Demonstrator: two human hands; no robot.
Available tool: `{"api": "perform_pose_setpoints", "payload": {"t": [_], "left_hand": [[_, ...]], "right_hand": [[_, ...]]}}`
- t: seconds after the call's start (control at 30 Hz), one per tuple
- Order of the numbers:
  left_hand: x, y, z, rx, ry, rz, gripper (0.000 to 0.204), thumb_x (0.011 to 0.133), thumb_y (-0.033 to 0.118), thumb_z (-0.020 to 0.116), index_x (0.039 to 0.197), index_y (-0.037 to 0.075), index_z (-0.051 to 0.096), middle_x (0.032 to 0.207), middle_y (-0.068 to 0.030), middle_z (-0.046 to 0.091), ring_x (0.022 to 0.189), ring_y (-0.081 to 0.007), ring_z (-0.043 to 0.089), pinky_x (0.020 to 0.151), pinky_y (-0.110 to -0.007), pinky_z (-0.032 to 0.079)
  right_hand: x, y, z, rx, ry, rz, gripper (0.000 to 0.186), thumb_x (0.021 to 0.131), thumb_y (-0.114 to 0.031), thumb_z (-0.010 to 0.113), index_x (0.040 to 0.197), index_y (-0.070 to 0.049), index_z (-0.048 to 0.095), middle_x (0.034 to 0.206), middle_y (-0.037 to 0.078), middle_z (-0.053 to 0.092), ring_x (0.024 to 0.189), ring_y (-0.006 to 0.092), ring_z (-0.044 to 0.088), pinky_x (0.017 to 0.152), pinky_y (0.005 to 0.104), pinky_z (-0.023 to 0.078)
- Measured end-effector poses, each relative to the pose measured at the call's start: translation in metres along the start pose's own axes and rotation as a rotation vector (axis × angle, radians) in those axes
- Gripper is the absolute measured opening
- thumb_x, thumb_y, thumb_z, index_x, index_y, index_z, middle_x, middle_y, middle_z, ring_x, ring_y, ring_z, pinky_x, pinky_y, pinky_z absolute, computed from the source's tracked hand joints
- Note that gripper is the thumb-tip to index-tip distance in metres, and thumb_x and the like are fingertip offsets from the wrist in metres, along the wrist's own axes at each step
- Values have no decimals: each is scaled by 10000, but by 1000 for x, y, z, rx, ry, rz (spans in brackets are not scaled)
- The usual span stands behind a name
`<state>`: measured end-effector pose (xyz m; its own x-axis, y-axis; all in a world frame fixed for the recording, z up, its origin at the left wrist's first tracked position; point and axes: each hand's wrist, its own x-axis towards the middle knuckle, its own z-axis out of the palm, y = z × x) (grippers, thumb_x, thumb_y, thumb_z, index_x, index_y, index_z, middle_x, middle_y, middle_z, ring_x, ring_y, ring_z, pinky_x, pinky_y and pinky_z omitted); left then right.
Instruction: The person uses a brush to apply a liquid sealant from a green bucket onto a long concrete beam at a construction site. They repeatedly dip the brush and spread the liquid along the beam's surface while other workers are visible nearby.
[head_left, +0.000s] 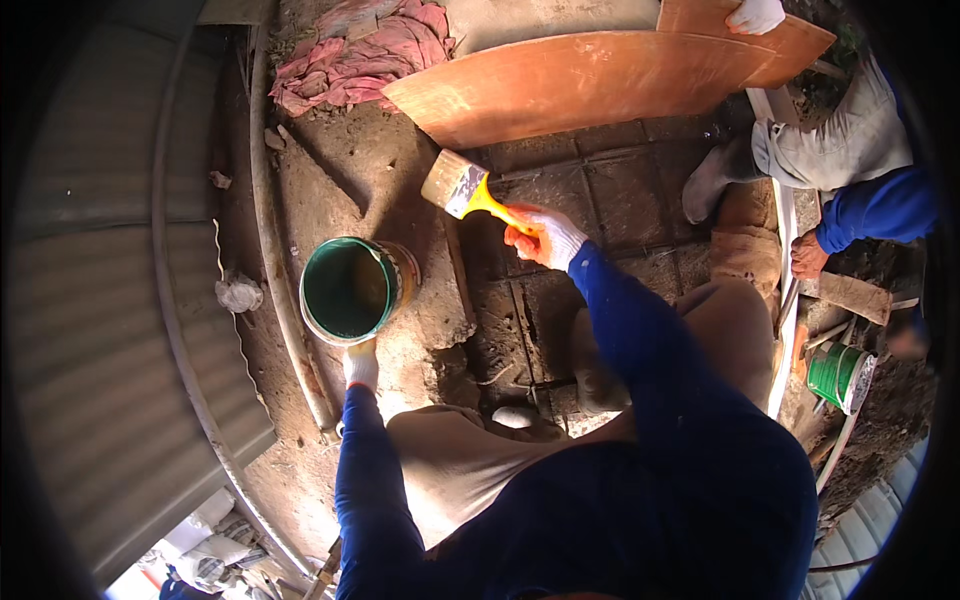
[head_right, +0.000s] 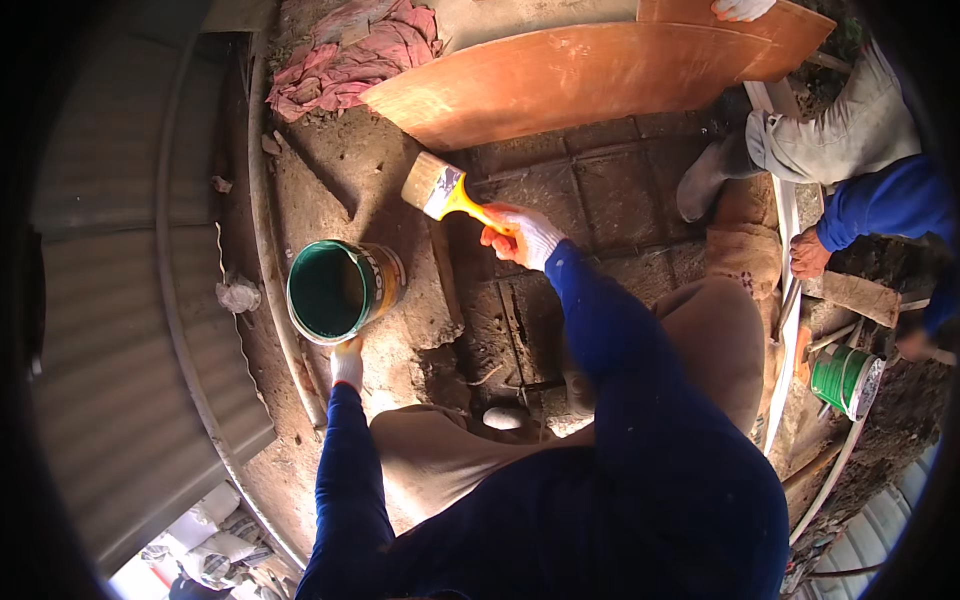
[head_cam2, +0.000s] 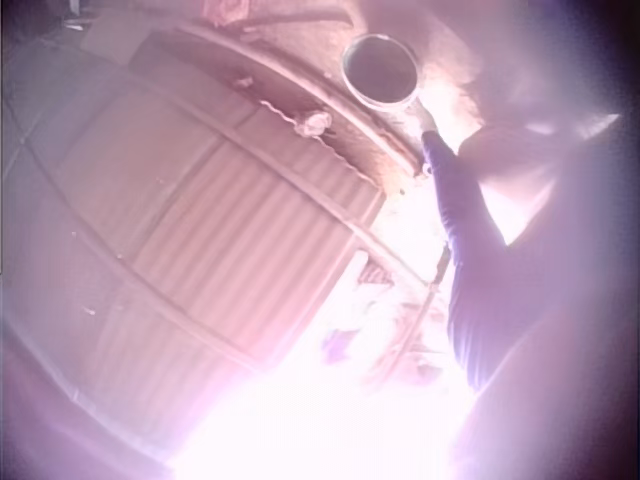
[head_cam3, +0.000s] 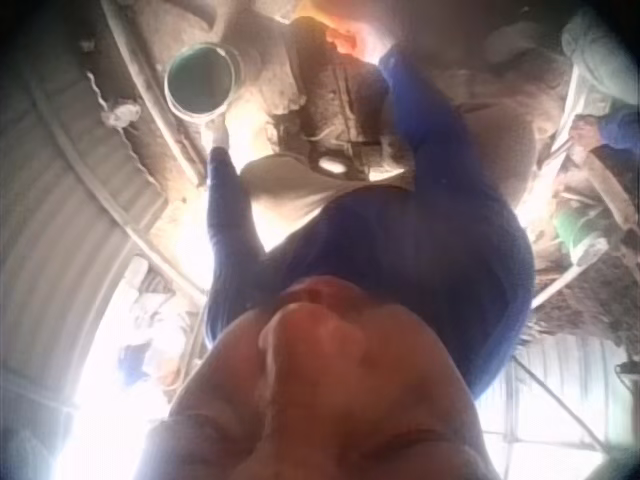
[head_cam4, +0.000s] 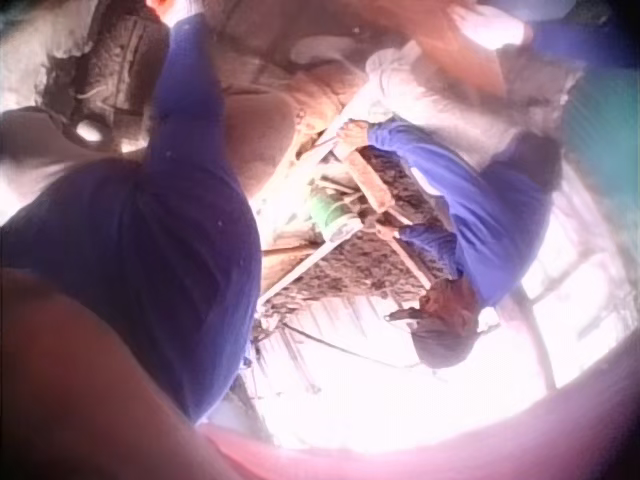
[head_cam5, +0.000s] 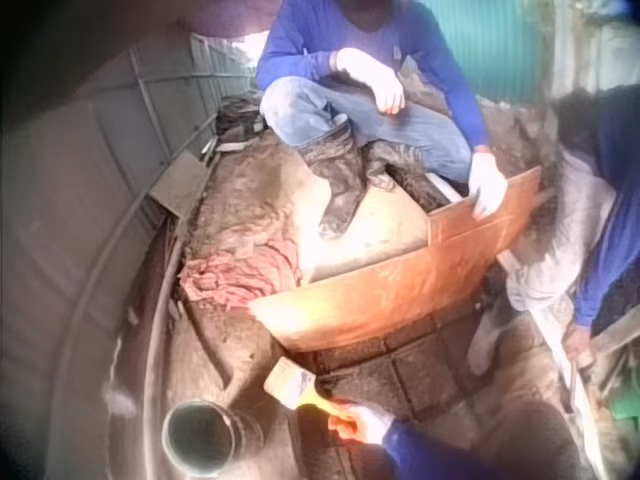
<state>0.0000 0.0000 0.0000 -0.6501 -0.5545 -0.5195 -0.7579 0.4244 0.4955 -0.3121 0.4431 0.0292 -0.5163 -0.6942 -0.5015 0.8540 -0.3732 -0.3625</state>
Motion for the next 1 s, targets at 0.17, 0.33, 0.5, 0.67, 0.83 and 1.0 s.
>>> {"api": "perform_pose_setpoints", "payload": {"t": [0.17, 0.33, 0.5, 0.67, 0.83, 1.0], "left_hand": [[-10, 78, 3, 362, -129, -6, 754, 895, 235, 697, 1569, -10, 465, 1512, -313, 566, 1429, -434, 529, 1185, -429, 409], [-25, 112, 11, 391, -290, -86, 820, 877, 220, 704, 1604, -10, 402, 1532, -358, 520, 1460, -469, 483, 1209, -444, 387], [-26, 127, 7, 418, -399, -85, 839, 873, 244, 691, 1610, -11, 385, 1508, -371, 534, 1425, -486, 513, 1191, -438, 407], [-27, 111, 5, 631, -472, 133, 317, 1006, 321, 565, 1215, 98, 652, 1350, -349, 614, 1157, -512, 660, 999, -538, 532], [-23, 85, 11, 572, -414, 61, 441, 979, 360, 589, 1291, 58, 670, 1368, -375, 608, 1177, -541, 645, 1044, -541, 516], [0, 100, 7, 598, -427, -4, 840, 903, 271, 667, 1622, -9, 334, 1522, -353, 528, 1397, -506, 528, 1162, -461, 433]], "right_hand": [[82, -29, -14, -234, 75, -129, 265, 1069, -243, 658, 1274, -77, 638, 829, 126, 714, 555, 113, 545, 487, 264, 412], [135, -17, -16, -575, 330, -161, 199, 992, -185, 693, 1157, -76, 716, 823, 48, 702, 628, 116, 602, 532, 285, 464], [90, 23, -23, -809, 212, 51, 257, 974, -139, 680, 1212, -45, 703, 846, 65, 713, 614, 133, 621, 470, 299, 440], [44, -53, -18, -1123, -54, 376, 256, 996, -161, 640, 1218, -49, 703, 730, 78, 711, 541, 111, 564, 458, 287, 409], [113, -85, -17, -1061, 162, -12, 209, 1011, -131, 621, 1151, -11, 719, 757, 110, 722, 587, 157, 634, 500, 316, 481], [213, -41, -56, -1142, 410, -341, 218, 964, -206, 678, 1081, -44, 766, 943, 215, 766, 902, 371, 747, 801, 455, 560]]}}
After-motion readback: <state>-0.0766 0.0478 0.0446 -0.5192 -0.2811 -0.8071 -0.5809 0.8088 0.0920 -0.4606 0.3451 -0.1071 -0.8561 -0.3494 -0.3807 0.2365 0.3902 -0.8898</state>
